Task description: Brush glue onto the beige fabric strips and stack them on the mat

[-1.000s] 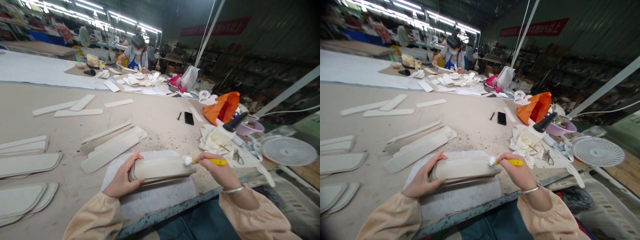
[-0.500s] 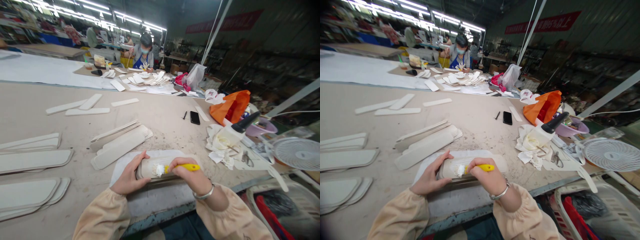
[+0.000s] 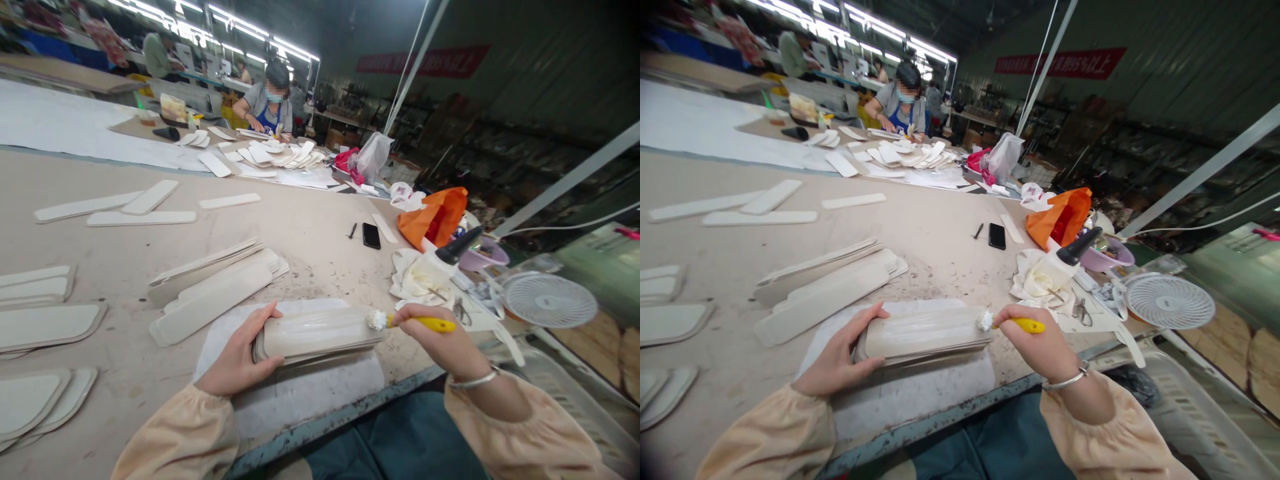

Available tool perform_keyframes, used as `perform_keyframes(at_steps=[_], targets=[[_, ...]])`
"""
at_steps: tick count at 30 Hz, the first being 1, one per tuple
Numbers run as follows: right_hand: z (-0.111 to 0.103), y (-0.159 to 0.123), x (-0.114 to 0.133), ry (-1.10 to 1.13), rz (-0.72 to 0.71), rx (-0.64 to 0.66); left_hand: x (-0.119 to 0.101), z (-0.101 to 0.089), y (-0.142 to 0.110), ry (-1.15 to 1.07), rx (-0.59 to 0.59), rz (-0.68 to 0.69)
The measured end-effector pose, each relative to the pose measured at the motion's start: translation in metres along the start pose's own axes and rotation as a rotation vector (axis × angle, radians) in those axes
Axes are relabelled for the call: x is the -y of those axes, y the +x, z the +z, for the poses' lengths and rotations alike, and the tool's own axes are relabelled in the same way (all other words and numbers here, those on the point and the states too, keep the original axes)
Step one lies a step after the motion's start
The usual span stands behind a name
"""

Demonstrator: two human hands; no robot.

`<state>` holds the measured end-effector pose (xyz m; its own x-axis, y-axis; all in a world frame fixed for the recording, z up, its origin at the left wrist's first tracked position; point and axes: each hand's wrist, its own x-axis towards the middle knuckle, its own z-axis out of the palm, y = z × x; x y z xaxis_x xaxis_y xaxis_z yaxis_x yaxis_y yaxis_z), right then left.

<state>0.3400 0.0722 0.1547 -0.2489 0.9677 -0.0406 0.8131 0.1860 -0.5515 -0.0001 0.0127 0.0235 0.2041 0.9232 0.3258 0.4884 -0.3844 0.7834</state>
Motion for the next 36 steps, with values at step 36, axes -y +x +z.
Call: perform_keyframes(at_steps=[36], targets=[[0.091,0.01,0.084,0.583,-0.095,0.246,0.007,0.005,-0.003,-0.081,0.008,-0.055]])
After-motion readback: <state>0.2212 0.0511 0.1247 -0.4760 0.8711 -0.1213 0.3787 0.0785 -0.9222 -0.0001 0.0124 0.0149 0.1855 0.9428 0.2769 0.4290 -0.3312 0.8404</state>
